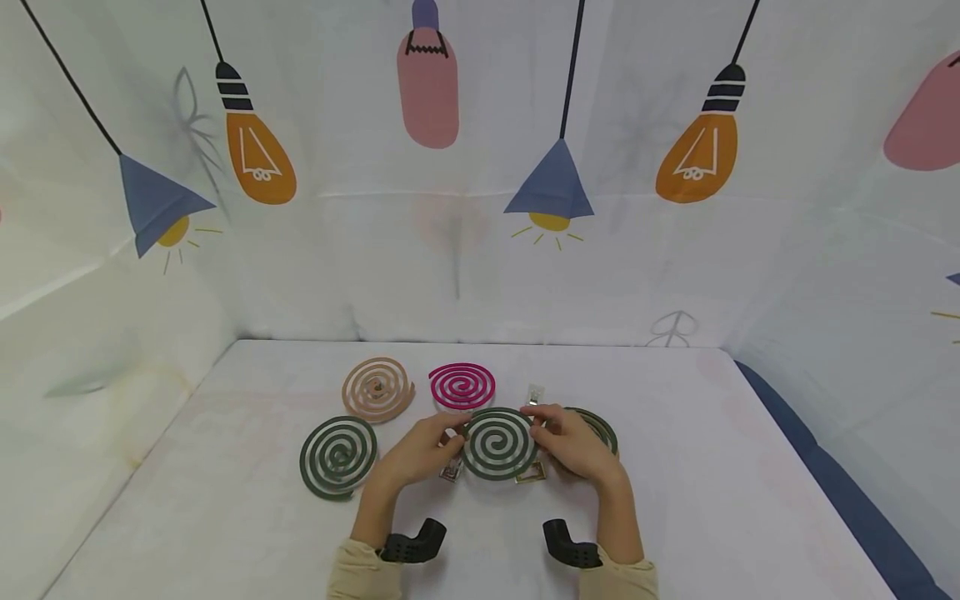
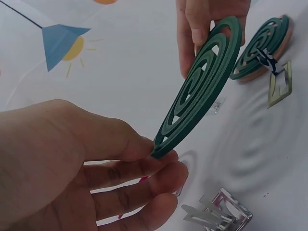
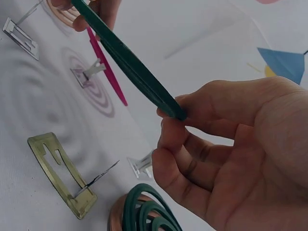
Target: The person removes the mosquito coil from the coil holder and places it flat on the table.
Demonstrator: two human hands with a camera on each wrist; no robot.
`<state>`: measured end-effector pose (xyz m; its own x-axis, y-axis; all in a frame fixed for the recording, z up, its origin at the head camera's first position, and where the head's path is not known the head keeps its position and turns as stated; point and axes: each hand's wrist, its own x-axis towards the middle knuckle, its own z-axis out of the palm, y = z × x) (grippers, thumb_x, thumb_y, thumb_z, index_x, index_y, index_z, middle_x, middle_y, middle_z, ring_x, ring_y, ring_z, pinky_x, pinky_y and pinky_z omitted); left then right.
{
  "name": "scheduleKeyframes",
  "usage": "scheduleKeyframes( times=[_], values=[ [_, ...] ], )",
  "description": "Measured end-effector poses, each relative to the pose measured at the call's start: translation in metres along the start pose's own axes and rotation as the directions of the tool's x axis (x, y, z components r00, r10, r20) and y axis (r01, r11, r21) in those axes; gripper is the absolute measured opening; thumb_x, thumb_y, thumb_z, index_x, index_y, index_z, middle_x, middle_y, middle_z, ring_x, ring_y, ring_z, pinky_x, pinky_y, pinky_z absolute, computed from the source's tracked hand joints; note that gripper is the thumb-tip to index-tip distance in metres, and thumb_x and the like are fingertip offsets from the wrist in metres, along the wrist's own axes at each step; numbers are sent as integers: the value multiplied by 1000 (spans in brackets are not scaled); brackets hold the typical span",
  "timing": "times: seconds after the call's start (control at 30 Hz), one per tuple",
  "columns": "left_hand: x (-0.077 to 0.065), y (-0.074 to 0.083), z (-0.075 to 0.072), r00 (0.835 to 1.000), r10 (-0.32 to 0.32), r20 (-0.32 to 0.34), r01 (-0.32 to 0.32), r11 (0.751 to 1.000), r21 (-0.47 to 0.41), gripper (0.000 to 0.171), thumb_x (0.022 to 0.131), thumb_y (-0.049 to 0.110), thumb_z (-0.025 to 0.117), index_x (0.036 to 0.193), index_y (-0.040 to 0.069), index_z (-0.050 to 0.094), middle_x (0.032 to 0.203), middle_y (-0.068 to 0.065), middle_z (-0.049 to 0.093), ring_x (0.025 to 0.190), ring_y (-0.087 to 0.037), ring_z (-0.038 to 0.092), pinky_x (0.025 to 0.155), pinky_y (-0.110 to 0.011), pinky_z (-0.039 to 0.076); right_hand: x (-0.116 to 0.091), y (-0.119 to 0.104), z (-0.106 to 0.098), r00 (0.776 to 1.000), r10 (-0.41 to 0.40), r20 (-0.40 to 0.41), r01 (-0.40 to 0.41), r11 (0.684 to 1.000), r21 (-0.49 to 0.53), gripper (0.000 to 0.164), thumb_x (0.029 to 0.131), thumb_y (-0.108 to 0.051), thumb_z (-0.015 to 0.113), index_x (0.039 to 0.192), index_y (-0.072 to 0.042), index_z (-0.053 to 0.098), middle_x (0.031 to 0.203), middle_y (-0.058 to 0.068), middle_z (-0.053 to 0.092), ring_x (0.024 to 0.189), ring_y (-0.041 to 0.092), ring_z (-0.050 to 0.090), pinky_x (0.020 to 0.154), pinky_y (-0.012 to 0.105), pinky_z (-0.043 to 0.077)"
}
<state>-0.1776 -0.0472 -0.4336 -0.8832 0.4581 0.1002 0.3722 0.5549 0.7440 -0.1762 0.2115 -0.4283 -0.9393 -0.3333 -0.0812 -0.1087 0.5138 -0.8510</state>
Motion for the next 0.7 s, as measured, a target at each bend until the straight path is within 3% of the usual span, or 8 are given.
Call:
scheduleKeyframes(
  times=[0.3,0.7],
  values=[
    [2,1,3,1000,-21,23,22,999,-49,41,89,3,53,129,-2,55,108,-14,66,76,-11,59,58,-18,47,-1,2,-1,1000,4,-15,-4,1000,10,38,96,-21,55,131,-8,53,106,10,66,87,17,61,75,28,52],
    [5,1,12,1000,-4,-19,2,995,-95,40,91,2,52,131,-4,52,103,-13,64,69,-4,58,56,-17,48,-1,5,-2,999,-1,-54,1,1000,-4,35,96,-18,54,129,-9,55,111,11,65,91,16,61,75,25,52]
  ],
)
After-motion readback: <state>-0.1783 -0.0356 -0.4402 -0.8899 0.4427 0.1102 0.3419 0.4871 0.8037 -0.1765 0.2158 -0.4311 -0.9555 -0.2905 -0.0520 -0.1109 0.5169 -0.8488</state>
